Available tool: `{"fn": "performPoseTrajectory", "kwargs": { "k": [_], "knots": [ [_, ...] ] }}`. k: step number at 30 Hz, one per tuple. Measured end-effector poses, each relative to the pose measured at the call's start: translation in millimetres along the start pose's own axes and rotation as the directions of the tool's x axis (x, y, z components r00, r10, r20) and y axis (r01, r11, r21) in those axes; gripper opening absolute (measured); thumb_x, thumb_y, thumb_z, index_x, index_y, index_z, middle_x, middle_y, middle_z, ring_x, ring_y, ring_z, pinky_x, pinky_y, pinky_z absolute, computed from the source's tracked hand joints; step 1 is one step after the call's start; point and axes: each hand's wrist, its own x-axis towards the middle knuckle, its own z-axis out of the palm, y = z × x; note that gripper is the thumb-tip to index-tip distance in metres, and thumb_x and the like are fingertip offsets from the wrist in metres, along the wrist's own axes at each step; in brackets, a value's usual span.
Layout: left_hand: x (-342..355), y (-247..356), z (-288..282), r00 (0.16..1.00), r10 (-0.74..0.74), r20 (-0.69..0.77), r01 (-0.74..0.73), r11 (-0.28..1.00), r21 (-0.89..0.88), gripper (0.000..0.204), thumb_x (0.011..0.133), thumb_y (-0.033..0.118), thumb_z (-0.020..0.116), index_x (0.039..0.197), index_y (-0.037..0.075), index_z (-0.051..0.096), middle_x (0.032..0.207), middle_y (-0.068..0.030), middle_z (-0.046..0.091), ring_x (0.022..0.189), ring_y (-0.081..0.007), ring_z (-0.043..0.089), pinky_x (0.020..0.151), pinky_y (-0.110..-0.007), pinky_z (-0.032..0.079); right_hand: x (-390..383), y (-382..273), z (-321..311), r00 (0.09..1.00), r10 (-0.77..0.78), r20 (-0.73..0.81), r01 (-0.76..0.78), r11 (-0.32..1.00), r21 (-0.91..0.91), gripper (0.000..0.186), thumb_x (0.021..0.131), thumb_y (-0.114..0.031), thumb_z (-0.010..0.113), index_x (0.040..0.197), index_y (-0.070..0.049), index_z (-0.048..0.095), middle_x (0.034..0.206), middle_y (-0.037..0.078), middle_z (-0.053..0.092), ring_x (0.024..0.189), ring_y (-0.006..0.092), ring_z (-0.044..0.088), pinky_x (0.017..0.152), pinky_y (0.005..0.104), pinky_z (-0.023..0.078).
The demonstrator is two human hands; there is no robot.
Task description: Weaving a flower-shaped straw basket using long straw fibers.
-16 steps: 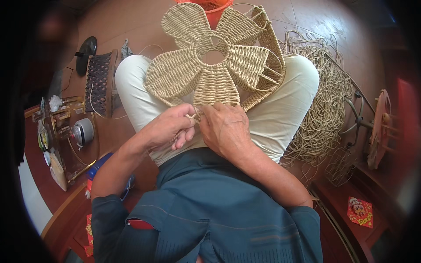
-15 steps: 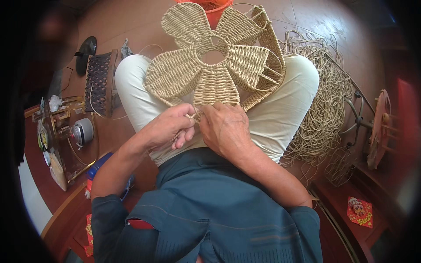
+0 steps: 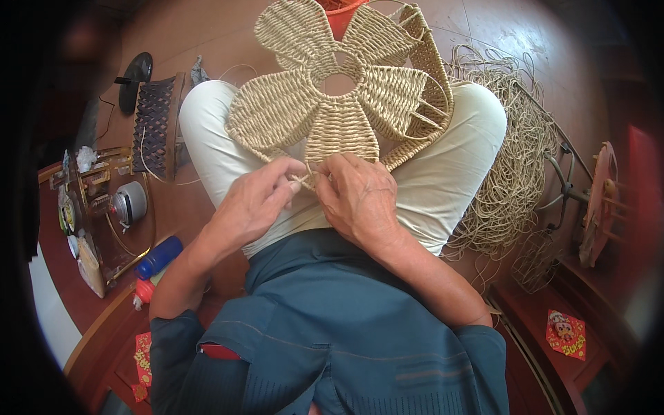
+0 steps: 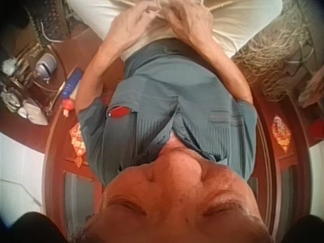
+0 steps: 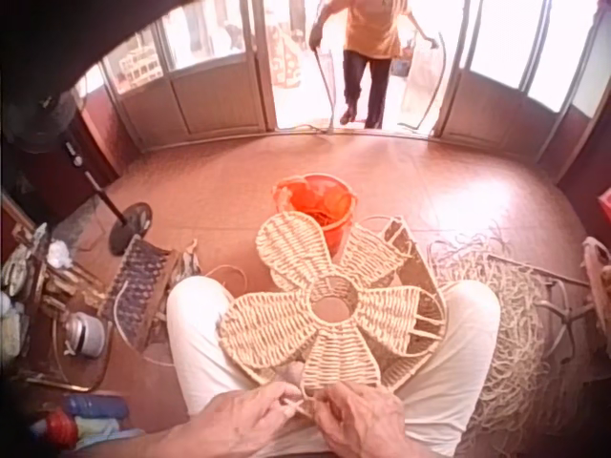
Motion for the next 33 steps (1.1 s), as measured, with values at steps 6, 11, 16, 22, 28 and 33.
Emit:
{"fn": "performPoseTrajectory", "kwargs": {
  "k": [6,11,16,22,28,33],
  "knots": [
    [-3,2,8,0.742,0.588,-0.323,-0.301,0.722,0.623,0.027,0.099,0.006,0.068,0.126,0.004,0.071,0.107,-0.0161,0.068,0.102,-0.0383,0.064,0.092,-0.047,0.051,-3,10,-16,0.995,0.07,0.067,-0.089,0.937,0.338,0.016,0.095,-0.021,0.071,0.097,-0.005,0.072,0.083,0.011,0.069,0.074,0.0294,0.067,0.073,0.0446,0.053],
    [6,0,30,0.715,0.664,-0.218,-0.456,0.68,0.575,0.022,0.095,0.006,0.072,0.117,0.004,0.071,0.112,-0.0143,0.067,0.109,-0.038,0.062,0.098,-0.049,0.049,-4,18,-18,0.996,0.006,0.09,-0.046,0.895,0.444,0.018,0.095,-0.021,0.07,0.099,-0.003,0.073,0.082,0.012,0.067,0.072,0.0266,0.064,0.071,0.041,0.052],
    [-9,6,10,0.668,0.718,-0.194,-0.624,0.683,0.38,0.01,0.1,0.01,0.074,0.097,0.003,0.066,0.1,-0.0089,0.065,0.097,-0.0272,0.064,0.09,-0.042,0.051,-2,9,-26,0.995,-0.001,0.099,-0.041,0.907,0.419,0.015,0.096,-0.016,0.07,0.104,-0.006,0.075,0.088,0.01,0.069,0.076,0.0272,0.067,0.075,0.0413,0.055],
    [-75,2,-63,0.897,0.29,-0.335,-0.289,0.956,0.053,0.036,0.106,0.024,0.074,0.077,0.007,0.061,0.075,0.0034,0.052,0.067,-0.0066,0.044,0.058,-0.03,0.034,-2,11,-16,0.996,-0.087,0.007,0.083,0.967,0.241,0.014,0.099,-0.012,0.07,0.112,-0.01,0.075,0.096,0.009,0.073,0.085,0.0307,0.073,0.079,0.0446,0.058],
    [-125,-27,-148,0.761,0.294,-0.578,-0.325,0.944,0.052,0.051,0.105,0.047,0.076,0.079,0.01,0.054,0.077,0.0035,0.041,0.073,-0.0085,0.04,0.066,-0.028,0.031,0,8,-15,0.994,-0.113,-0.003,0.111,0.976,0.187,0.009,0.101,-0.017,0.071,0.109,-0.012,0.072,0.093,0.009,0.076,0.086,0.0325,0.075,0.077,0.0467,0.058],
    [-178,-52,-251,0.677,0.251,-0.692,-0.354,0.935,-0.007,0.035,0.111,0.037,0.07,0.089,0.012,0.059,0.079,0.006,0.041,0.069,-0.0041,0.037,0.06,-0.027,0.027,6,4,-14,0.994,-0.061,0.096,0.047,0.99,0.133,0.009,0.102,-0.02,0.071,0.105,-0.012,0.069,0.087,0.011,0.078,0.082,0.0349,0.076,0.074,0.0499,0.057]
  ]
}}
